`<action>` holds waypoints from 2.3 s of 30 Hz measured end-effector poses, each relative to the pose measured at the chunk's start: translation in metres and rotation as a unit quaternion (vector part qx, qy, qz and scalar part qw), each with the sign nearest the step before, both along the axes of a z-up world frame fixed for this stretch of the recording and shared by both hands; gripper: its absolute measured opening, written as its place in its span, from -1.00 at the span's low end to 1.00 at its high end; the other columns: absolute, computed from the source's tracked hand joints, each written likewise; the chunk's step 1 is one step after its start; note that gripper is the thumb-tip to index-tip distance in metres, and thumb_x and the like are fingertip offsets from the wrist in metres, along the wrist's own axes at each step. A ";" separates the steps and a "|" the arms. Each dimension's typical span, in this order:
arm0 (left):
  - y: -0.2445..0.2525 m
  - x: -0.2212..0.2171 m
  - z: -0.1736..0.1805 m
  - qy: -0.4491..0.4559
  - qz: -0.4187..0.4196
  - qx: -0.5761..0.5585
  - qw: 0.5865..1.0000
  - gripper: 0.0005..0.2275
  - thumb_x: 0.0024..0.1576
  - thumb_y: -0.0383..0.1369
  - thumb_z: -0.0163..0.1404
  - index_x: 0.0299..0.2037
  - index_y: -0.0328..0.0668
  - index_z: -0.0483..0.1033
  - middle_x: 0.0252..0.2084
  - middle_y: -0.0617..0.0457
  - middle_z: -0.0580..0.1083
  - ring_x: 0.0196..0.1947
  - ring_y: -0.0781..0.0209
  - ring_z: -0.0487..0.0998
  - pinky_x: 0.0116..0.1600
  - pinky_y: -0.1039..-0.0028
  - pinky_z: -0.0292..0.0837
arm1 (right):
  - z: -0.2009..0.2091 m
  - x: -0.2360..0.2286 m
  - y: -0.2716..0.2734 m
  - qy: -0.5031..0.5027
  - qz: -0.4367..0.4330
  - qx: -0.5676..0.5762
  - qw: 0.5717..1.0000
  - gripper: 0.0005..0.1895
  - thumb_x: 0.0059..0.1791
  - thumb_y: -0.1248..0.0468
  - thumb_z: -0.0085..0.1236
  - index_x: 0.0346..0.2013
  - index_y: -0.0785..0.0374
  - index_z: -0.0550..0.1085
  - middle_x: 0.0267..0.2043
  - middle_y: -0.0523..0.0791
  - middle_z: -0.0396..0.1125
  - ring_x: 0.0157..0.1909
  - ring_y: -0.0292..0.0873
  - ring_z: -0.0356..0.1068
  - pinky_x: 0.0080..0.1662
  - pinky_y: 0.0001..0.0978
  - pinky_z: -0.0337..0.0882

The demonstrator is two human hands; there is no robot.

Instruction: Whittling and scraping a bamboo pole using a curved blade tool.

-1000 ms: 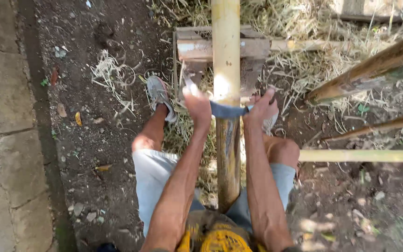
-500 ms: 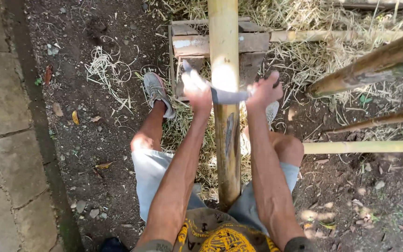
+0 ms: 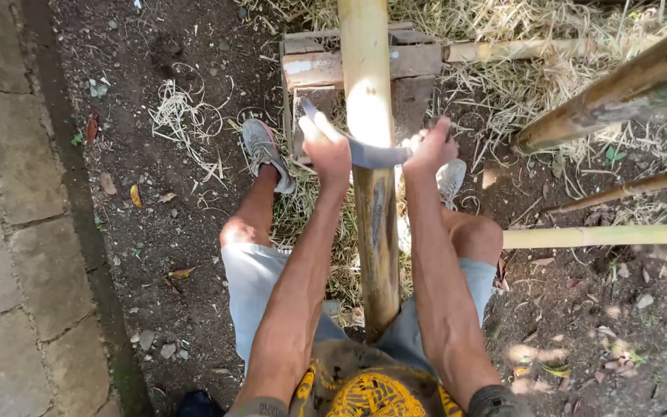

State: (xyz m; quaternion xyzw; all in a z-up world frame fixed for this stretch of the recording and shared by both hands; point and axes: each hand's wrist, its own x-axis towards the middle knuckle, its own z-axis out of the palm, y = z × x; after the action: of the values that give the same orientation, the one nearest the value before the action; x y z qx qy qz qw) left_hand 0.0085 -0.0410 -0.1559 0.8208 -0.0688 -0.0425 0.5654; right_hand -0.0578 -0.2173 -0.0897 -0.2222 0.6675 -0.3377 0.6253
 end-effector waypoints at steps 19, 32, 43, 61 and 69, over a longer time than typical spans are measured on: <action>-0.075 0.073 0.130 0.178 0.028 0.085 0.980 -0.75 0.33 -0.33 -0.34 -0.12 -0.43 0.29 -0.52 -0.03 0.44 -0.61 0.17 0.47 -0.60 0.41 0.40 | 0.035 0.031 -0.039 -0.024 -0.027 0.002 0.999 -0.73 0.04 0.16 0.09 -0.36 0.30 0.31 -0.61 -0.12 0.22 -0.70 -0.25 0.17 -0.64 -0.30 0.25; -0.026 0.071 0.129 0.320 0.177 -0.023 0.930 -0.79 0.26 -0.32 -0.17 -0.28 -0.36 0.36 -0.52 -0.12 0.45 -0.67 0.12 0.41 -0.60 0.27 0.30 | 0.138 -0.028 -0.022 0.148 0.525 -0.664 0.511 -0.73 0.10 0.15 0.09 -0.05 0.30 0.40 -0.02 0.01 0.29 0.07 0.03 0.30 0.15 -0.03 0.30; -0.003 0.071 0.168 -0.073 -0.079 0.207 0.972 -0.74 0.33 -0.23 -0.09 -0.33 -0.22 0.44 -0.47 -0.03 0.45 -0.58 0.28 0.39 -0.53 0.47 0.33 | 0.072 -0.036 -0.027 0.153 0.565 -0.499 0.639 -0.80 0.22 0.30 -0.13 -0.20 0.35 0.39 -0.33 0.02 0.30 -0.37 -0.03 0.32 -0.28 -0.16 0.35; 0.024 0.013 0.159 0.103 -0.124 0.076 0.984 -0.89 0.08 -0.39 0.11 -0.39 -0.25 0.48 -0.48 0.12 0.42 -0.54 0.35 0.37 -0.50 0.45 0.26 | 0.102 -0.052 -0.008 0.200 0.640 -0.536 0.513 -0.70 0.20 0.00 0.04 -0.02 0.12 0.57 -0.44 -0.12 0.43 -0.56 -0.25 0.36 -0.55 -0.38 0.32; 0.011 0.039 0.122 0.026 -0.141 0.129 0.981 -0.85 0.08 -0.36 0.09 -0.46 -0.17 0.41 -0.47 0.12 0.37 -0.49 0.31 0.34 -0.42 0.41 0.29 | 0.113 -0.038 -0.004 0.181 0.632 -0.522 0.544 -0.63 0.20 -0.04 0.00 0.01 0.14 0.58 -0.48 -0.15 0.41 -0.59 -0.30 0.31 -0.55 -0.33 0.31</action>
State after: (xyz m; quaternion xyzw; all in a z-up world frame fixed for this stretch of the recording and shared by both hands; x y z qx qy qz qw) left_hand 0.0471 -0.0304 -0.0338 0.8672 -0.1632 -0.1521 0.4451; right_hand -0.0955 -0.2208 0.0235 -0.9298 0.1599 -0.0968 0.3171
